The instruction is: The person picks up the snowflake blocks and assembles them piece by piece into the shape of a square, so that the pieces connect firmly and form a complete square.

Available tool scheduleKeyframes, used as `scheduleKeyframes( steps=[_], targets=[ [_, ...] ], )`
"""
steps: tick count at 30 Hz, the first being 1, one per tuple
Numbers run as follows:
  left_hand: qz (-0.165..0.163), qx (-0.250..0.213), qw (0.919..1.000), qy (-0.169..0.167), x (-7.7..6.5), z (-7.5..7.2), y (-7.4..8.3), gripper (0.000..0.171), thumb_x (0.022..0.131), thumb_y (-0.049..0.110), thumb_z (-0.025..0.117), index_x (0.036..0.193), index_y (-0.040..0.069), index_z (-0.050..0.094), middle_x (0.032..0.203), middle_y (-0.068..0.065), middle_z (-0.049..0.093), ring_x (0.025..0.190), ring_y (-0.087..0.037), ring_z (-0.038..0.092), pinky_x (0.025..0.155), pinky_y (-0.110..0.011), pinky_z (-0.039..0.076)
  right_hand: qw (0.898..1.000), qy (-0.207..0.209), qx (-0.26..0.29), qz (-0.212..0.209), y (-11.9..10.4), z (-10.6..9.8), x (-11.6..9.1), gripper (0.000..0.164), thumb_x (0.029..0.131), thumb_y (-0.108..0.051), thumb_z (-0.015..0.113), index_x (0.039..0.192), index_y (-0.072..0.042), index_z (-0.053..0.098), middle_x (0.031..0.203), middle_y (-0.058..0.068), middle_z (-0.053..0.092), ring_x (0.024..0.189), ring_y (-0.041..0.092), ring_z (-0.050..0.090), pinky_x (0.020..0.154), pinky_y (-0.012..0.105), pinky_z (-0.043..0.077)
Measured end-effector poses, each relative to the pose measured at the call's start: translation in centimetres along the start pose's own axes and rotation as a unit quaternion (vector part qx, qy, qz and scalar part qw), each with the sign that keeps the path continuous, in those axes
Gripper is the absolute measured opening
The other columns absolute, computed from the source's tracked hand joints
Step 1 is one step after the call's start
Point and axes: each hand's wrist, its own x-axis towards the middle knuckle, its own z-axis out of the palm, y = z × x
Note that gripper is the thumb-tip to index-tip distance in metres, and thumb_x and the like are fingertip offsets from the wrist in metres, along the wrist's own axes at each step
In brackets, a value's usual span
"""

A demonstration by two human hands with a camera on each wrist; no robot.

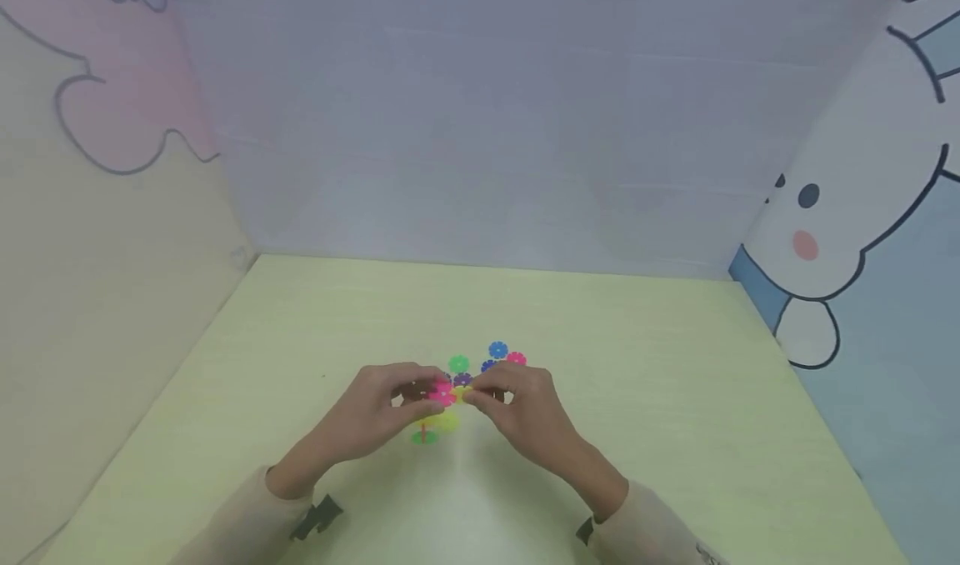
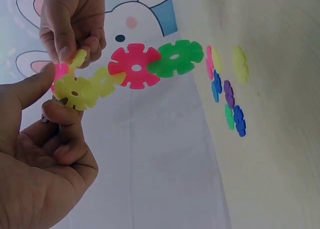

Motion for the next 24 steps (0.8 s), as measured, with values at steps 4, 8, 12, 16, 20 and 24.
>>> scheduleKeyframes(
  steps=[4, 8, 12, 16, 20, 24],
  targets=[
    [-0.016, -0.002, 0.9998, -0.011, -0.5, -0.3, -0.2, 0.025, 0.094, 0.024, 0.077, 0.117, 0.013, 0.076, 0.103, 0.005, 0.077, 0.081, -0.001, 0.068, 0.07, -0.023, 0.056, 0.994, -0.068, 0.07, 0.057, 0.7, -0.2, -0.1, 0.013, 0.089, -0.017, 0.082, 0.102, -0.016, 0.08, 0.086, -0.005, 0.07, 0.075, 0.007, 0.057, 0.063, 0.021, 0.049],
    [-0.015, -0.005, 0.9999, -0.003, -1.0, -0.8, -0.1, 0.026, 0.093, 0.024, 0.079, 0.117, 0.015, 0.076, 0.101, 0.007, 0.077, 0.079, -0.002, 0.067, 0.07, -0.025, 0.057, 0.968, -0.144, 0.149, 0.14, 2.4, -0.2, 0.1, 0.025, 0.102, -0.024, 0.067, 0.123, -0.013, 0.075, 0.106, 0.004, 0.071, 0.095, 0.016, 0.064, 0.081, 0.025, 0.055],
    [-0.012, -0.001, 0.9998, 0.014, -1.4, -1.6, 0.0, 0.026, 0.091, 0.023, 0.08, 0.116, 0.015, 0.076, 0.098, 0.007, 0.076, 0.078, -0.003, 0.066, 0.069, -0.026, 0.057, 0.965, -0.181, 0.097, 0.16, 4.6, 1.4, 0.6, 0.027, 0.106, -0.03, 0.057, 0.119, -0.014, 0.075, 0.106, 0.001, 0.071, 0.096, 0.018, 0.063, 0.084, 0.027, 0.054],
    [-0.027, 0.002, 0.9995, 0.019, -1.9, -1.8, 0.0, 0.028, 0.091, 0.024, 0.08, 0.117, 0.014, 0.076, 0.098, 0.006, 0.076, 0.078, -0.004, 0.065, 0.069, -0.025, 0.056, 0.963, -0.239, -0.062, 0.111, 5.6, 4.2, 0.5, 0.024, 0.096, -0.035, 0.071, 0.099, -0.013, 0.077, 0.092, -0.004, 0.065, 0.082, 0.011, 0.057, 0.069, 0.023, 0.049],
    [-0.035, 0.0, 0.9991, 0.025, -2.1, -1.7, 0.0, 0.027, 0.091, 0.024, 0.081, 0.116, 0.015, 0.076, 0.097, 0.006, 0.076, 0.078, -0.005, 0.064, 0.069, -0.024, 0.056, 0.94, -0.279, -0.186, 0.069, 5.1, 5.9, 0.6, 0.029, 0.09, -0.037, 0.08, 0.093, -0.008, 0.078, 0.109, 0.006, 0.069, 0.096, 0.017, 0.063, 0.078, 0.028, 0.058],
    [-0.026, -0.004, 0.9994, 0.024, -2.0, -1.7, 0.3, 0.026, 0.091, 0.022, 0.08, 0.115, 0.014, 0.077, 0.098, 0.006, 0.077, 0.079, -0.004, 0.066, 0.07, -0.024, 0.057, 0.938, -0.275, -0.19, 0.09, 4.3, 5.9, 0.9, 0.025, 0.088, -0.026, 0.083, 0.093, -0.004, 0.074, 0.101, 0.006, 0.067, 0.09, 0.016, 0.059, 0.076, 0.028, 0.057]
  ],
)
